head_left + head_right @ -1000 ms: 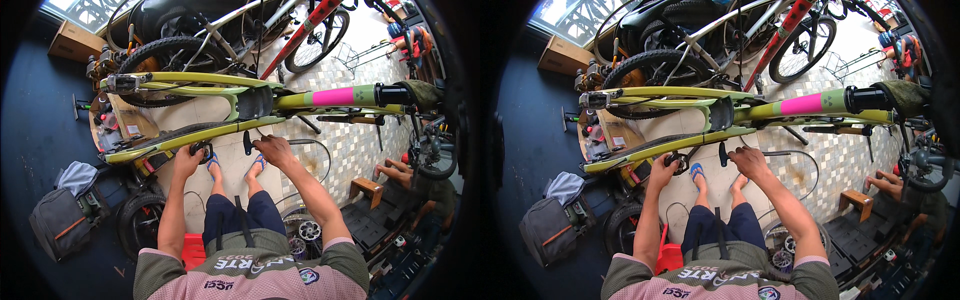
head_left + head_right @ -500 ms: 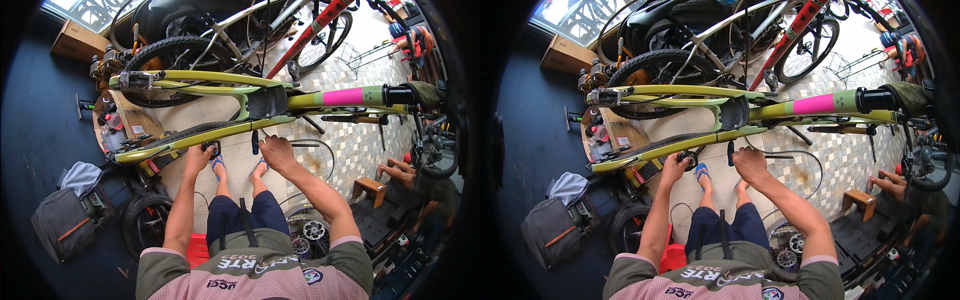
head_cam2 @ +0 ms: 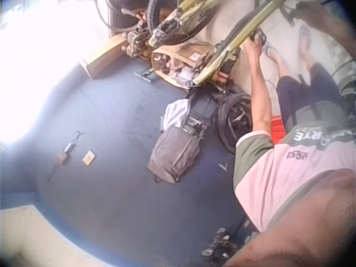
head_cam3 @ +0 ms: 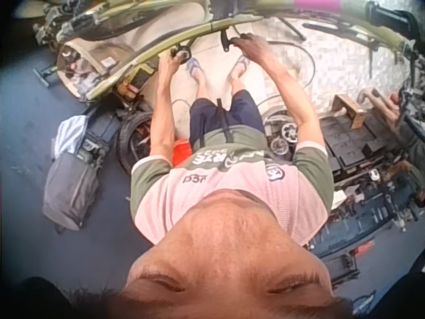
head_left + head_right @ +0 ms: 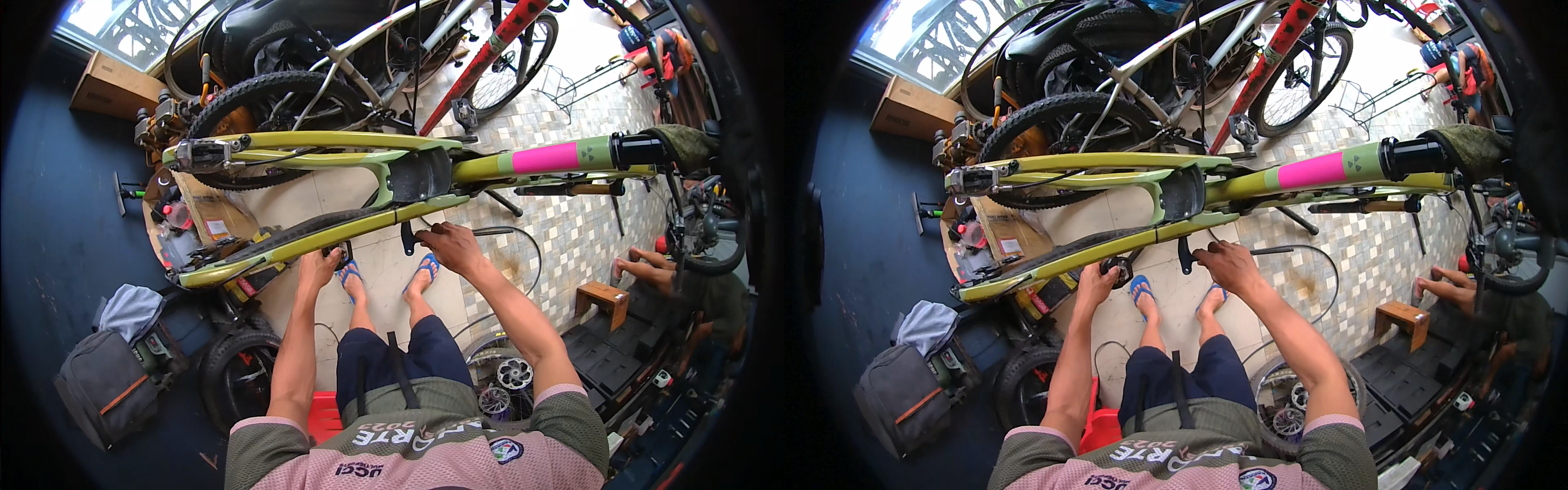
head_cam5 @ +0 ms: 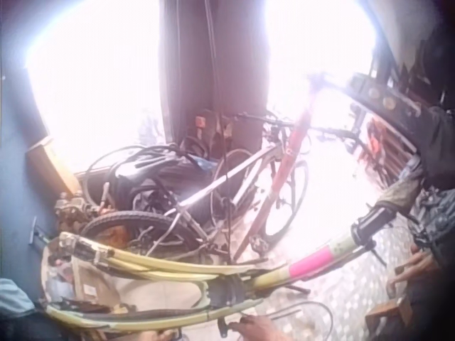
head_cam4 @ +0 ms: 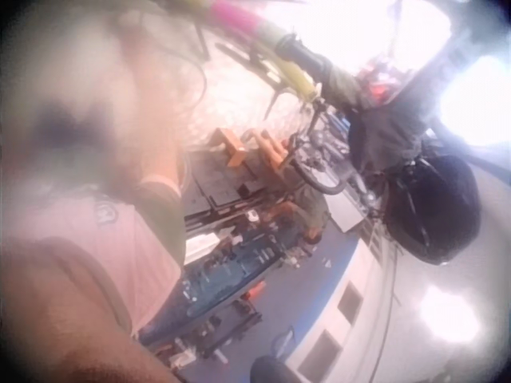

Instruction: The person works on a bicycle in a repair shop, using tools to adjust the crankset and chainring. They then attach a pedal to the crank arm and later handle a bicycle wheel and cassette, appearing to prepare them for installation.

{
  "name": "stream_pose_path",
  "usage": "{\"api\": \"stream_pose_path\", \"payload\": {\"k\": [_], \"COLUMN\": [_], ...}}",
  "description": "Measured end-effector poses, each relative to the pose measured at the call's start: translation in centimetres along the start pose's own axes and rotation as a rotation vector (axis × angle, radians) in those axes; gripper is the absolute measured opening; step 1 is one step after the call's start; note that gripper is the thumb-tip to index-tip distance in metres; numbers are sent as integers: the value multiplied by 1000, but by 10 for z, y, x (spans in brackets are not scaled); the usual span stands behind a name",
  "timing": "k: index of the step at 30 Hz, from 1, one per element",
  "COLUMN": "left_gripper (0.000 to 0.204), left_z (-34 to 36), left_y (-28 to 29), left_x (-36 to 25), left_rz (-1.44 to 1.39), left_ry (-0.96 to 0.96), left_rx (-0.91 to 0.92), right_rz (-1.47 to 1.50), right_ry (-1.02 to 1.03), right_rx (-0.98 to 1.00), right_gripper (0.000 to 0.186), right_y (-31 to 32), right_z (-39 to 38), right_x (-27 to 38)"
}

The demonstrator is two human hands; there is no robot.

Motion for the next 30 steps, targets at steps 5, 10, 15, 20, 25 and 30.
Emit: {"api": "stream_pose_path", "payload": {"k": [5, 10, 15, 20, 25, 30], "left_gripper": [57, 43, 17, 39, 31, 32], "left_z": [4, 40, 82, 95, 93, 96], "left_y": [-10, -31, -53, -51, -54, -63], "left_x": [-12, -53, -39, -47, -47, -55], "left_rz": [201, 566, 214, 283, 278, 256], "left_ry": [-134, -616, -643, -149, -242, -240], "left_rx": [-40, -60, 125, 487, 420, 477], "right_rz": [36, -179, -225, -122, -33, -13], "right_ry": [-55, -207, -441, -577, -671, -682], "right_rx": [-28, 170, 92, -7, -35, -37], "right_gripper": [39, 62, 64, 62, 52, 30], "right_y": [5, 41, 50, 38, 7, 9], "right_z": [0, -7, -21, -27, -33, -26], "right_x": [-21, -58, -79, -82, -105, -115]}}
Point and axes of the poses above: each hand's wrist, its own z-axis towards the middle knuckle, its own y-axis out of the back of the hand, x = y × z, the point moved 4 cm from there along z, towards the middle knuckle, and after that the axes turned 8 degrees about -z, right-handed, at the moved point
